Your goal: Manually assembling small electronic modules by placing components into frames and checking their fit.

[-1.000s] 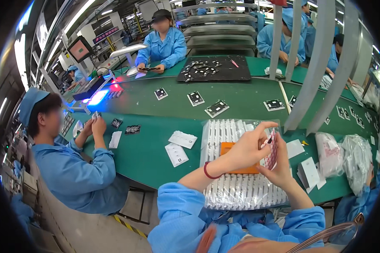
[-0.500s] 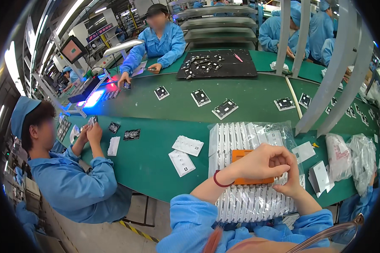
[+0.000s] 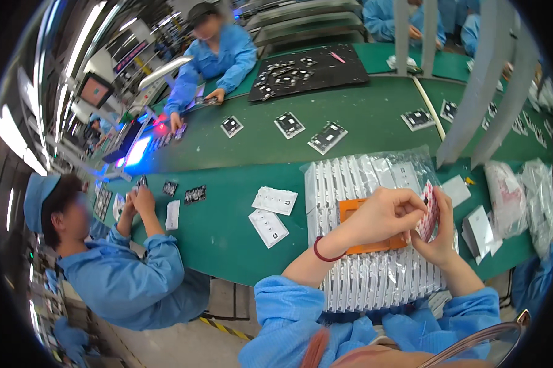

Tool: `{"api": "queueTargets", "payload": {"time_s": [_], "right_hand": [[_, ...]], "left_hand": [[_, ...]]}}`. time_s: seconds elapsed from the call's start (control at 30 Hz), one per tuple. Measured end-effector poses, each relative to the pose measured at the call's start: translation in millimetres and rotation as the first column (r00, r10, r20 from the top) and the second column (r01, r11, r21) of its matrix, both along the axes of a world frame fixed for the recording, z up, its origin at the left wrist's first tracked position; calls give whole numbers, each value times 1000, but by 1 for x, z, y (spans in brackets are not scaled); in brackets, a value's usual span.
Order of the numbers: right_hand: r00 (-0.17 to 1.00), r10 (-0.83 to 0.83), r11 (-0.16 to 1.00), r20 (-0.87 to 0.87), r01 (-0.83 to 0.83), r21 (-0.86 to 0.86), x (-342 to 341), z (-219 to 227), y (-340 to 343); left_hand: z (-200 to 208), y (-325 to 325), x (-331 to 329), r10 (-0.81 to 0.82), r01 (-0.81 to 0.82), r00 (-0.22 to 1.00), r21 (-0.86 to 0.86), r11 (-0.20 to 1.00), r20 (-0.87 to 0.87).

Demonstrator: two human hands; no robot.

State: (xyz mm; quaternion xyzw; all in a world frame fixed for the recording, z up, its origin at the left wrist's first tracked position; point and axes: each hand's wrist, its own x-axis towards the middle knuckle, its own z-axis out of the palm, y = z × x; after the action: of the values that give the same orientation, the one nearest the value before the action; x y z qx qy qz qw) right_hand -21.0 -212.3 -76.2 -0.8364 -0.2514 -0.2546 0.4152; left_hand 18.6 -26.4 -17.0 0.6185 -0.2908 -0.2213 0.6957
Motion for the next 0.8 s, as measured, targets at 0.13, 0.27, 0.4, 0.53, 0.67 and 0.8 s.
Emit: {"api": "queueTargets", "payload": {"time_s": [0.13, 0.27, 0.4, 0.53, 0.67, 0.8], "right_hand": [[1000, 9, 1000, 24, -9, -13, -2, 7, -2], [992, 118, 993, -48, -118, 17, -2, 8, -4], [984, 152, 971, -90, -131, 199, -11, -7, -5], [979, 158, 958, -126, -121, 259, -16, -2, -2], [988, 53, 990, 148, -71, 124, -11, 2, -10], [992, 48, 987, 115, -64, 147, -4, -2, -2]], "left_hand": [[3, -1, 0, 149, -156, 985, 92, 983, 84], [-4, -2, -1, 339, -445, 848, 199, 873, 408], [-6, -8, -3, 375, -560, 761, 244, 792, 529], [-11, -10, -4, 394, -597, 756, 306, 742, 522], [-14, -17, -2, 383, -433, 849, 63, 899, 365], [-19, -11, 4, 369, -386, 900, 30, 922, 232]]}}
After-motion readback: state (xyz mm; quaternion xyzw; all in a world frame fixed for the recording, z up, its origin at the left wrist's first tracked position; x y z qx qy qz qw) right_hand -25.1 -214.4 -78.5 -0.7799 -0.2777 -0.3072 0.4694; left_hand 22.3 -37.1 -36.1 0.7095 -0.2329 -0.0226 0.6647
